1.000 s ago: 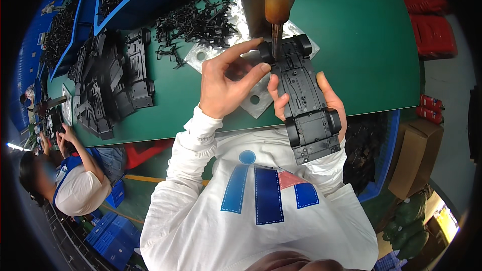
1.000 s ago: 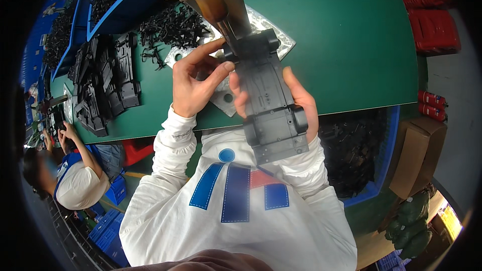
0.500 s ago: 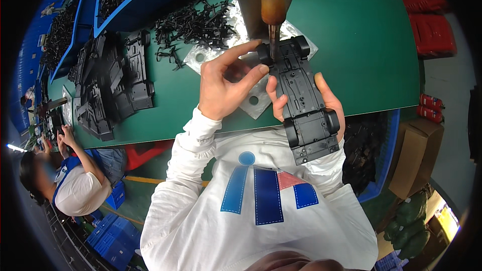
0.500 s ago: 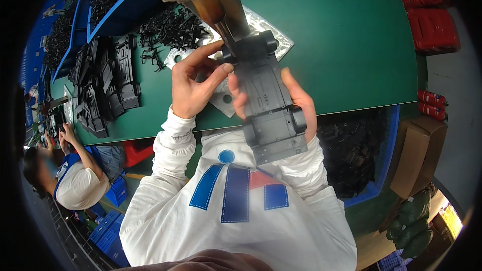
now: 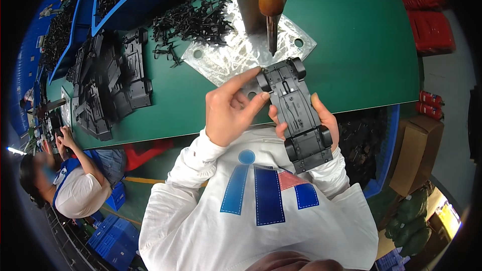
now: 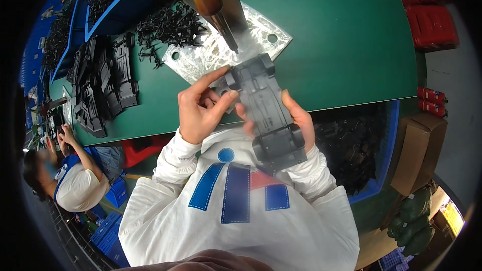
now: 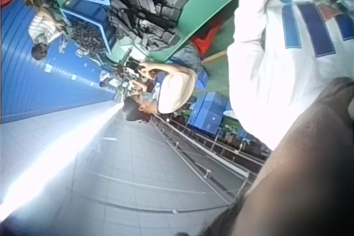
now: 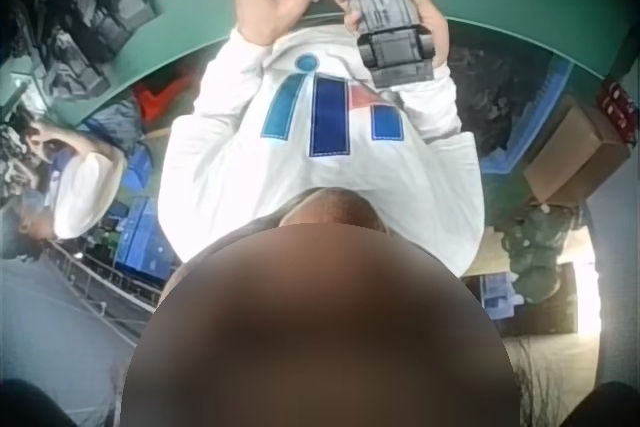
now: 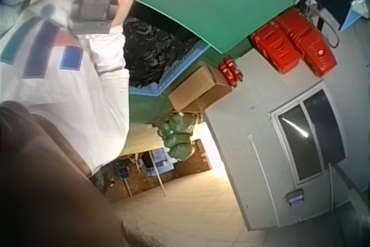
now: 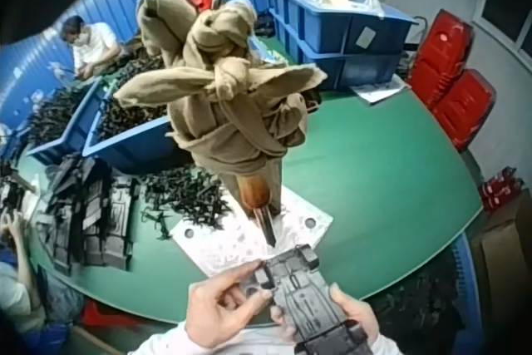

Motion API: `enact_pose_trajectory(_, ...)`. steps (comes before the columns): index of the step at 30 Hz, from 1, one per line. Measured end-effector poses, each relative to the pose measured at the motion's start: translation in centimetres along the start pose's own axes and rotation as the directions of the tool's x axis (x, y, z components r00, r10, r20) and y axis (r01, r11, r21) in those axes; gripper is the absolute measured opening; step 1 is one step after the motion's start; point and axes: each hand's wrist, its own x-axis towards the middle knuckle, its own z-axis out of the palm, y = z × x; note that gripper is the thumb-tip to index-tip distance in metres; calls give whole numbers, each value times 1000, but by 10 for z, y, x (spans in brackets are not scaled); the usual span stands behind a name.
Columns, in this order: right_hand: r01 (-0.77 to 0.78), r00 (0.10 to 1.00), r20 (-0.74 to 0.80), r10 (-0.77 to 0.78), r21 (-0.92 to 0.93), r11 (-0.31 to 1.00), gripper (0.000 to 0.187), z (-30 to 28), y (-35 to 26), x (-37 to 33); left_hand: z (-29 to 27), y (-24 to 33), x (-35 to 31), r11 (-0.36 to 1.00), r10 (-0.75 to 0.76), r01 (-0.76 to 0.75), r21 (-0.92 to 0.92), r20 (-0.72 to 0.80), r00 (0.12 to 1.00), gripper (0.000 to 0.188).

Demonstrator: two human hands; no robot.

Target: The recorder is seen assembling a toy truck using an electric screwdriver at a factory workbench.

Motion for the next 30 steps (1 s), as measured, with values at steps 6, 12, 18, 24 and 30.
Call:
enact_pose_trajectory(6,93,994,-5,-107,-461,882,64,-8,-4,-14,-3,-5,-21,992,122,-122,-14,7,992,46)
enact_pose_trajectory(12,210,975,150,-166,-868,450,57,3,-2,-24,-12,-13,-34,960,2,30,-277,114,994,47)
enact_pose_trajectory(18,373,919,384,-93,-920,-121,51,33,-3,-23,-21,-3,-36,920,43,17,-392,142,989,53)
enact_pose_trajectory(24,424,881,473,-1,-792,-439,51,47,-4,-22,-22,3,-33,889,17,76,-452,198,980,66)
enact_pose_trajectory(30,427,879,477,2,-784,-451,51,50,-3,-23,-21,1,-35,863,0,81,-499,161,987,76)
